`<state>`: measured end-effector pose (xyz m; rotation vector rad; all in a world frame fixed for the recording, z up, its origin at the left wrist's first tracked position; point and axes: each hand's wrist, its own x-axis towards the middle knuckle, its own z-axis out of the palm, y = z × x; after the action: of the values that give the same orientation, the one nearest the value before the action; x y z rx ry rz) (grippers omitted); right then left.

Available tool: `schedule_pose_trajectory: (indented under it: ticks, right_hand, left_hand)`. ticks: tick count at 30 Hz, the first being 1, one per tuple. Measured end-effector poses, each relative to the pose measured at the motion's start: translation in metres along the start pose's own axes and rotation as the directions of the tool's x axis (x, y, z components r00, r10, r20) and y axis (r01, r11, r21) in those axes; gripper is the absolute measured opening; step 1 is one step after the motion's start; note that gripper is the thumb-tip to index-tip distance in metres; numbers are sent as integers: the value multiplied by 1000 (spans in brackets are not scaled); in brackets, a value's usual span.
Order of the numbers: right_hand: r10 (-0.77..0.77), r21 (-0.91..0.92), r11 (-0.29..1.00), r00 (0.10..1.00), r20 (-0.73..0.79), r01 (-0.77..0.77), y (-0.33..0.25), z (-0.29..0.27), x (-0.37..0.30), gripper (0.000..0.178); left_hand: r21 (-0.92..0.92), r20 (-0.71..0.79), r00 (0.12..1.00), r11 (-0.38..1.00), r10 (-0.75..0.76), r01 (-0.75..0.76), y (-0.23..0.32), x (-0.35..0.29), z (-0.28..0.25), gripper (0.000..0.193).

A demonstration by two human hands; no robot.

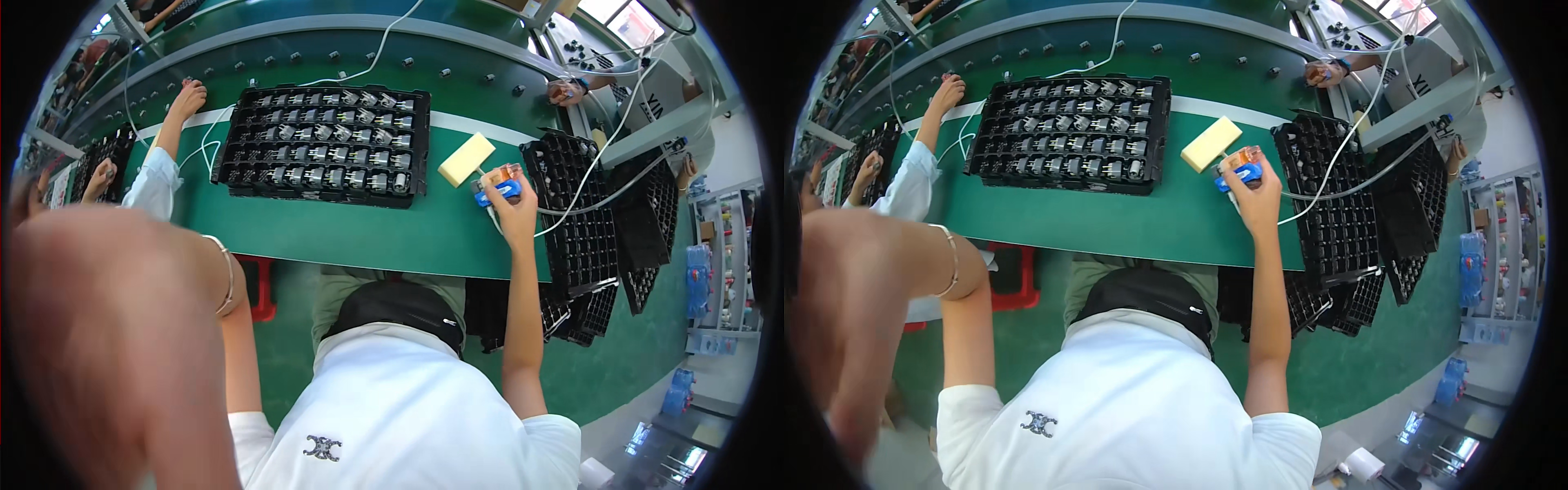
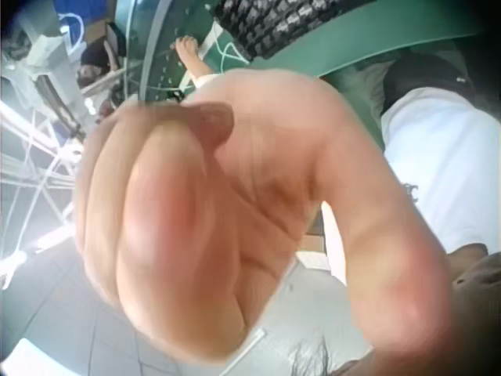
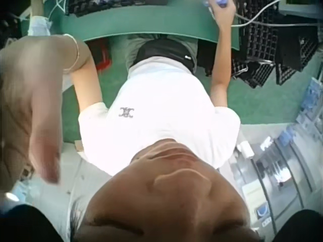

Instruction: The recorder is assembling small electronic components by placing them from a tray into a holding fixture on a production line.

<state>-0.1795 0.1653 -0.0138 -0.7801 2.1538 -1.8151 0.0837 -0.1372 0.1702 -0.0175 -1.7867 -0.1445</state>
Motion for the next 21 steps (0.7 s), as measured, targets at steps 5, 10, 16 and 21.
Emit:
schedule_pose_trajectory:
  ticks: [5,10,16,21]
  right_hand:
    - [-44,-27,999,999,-31,44,15,-2,27,42]
    - [-62,-19,998,997,-41,61,31,7,37,61]
    - [-34,71,997,994,-99,41,16,21,6,37]
    - [7,112,994,992,-123,7,0,21,-6,37]
  left_hand:
    - [223,184,983,974,-14,-28,22,-14,22,15]
    - [505,342,758,789,-555,351,-50,-115,24,20]
    - [624,319,684,688,-657,370,-111,-140,18,22]
    - [639,413,574,674,-707,370,-145,-131,59,34]
